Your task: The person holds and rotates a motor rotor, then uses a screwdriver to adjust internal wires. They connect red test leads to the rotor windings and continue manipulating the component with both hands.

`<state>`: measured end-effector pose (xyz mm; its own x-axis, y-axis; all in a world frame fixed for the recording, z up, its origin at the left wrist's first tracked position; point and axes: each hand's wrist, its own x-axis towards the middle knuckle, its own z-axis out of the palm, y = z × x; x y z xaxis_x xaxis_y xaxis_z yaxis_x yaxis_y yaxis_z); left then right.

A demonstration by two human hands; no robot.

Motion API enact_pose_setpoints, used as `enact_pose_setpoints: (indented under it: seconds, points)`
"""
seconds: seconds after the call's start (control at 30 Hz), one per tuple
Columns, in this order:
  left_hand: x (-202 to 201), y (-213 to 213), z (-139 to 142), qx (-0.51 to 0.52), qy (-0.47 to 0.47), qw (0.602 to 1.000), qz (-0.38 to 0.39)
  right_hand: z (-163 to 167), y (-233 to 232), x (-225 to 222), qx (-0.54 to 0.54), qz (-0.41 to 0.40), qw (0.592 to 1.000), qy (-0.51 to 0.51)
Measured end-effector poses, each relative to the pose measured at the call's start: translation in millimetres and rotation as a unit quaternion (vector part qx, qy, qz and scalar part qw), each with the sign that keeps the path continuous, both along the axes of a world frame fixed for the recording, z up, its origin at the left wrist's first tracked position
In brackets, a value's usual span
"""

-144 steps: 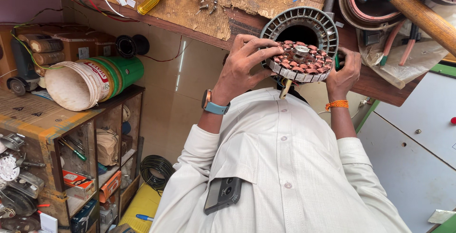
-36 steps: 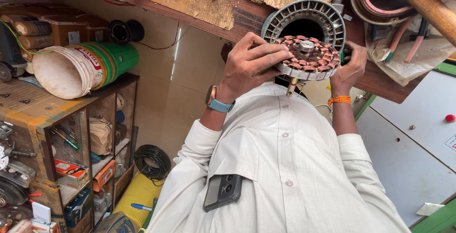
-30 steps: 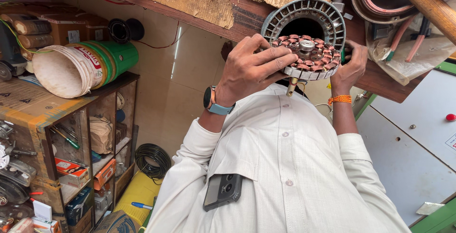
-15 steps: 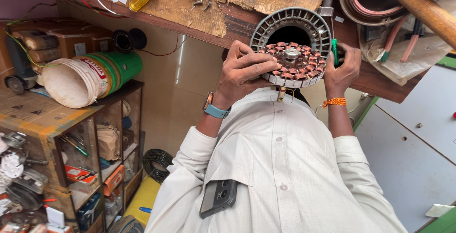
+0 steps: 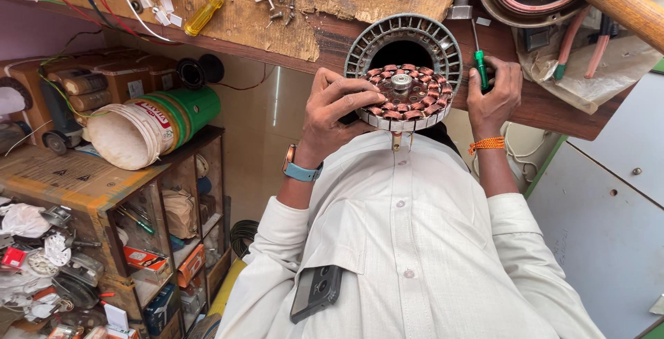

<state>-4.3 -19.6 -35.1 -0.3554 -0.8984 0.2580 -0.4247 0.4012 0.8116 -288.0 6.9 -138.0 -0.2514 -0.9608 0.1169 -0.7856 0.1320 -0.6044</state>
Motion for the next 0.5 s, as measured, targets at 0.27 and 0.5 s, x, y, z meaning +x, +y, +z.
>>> enact_pose_setpoints:
  seconds: [0.27,0.5]
  points:
    - [0.6,-7.5,-5.6,0.014,-0.013,1.0,-0.014,-1.7,1.7,0.0,-0.002,-0.008,1.0,-0.03]
    - [-4.9,-4.4,-15.0,0.018,0.009,1.0,0.024,1.6,0.8,1.8,-0.001,-0.005,1.0,-0.02]
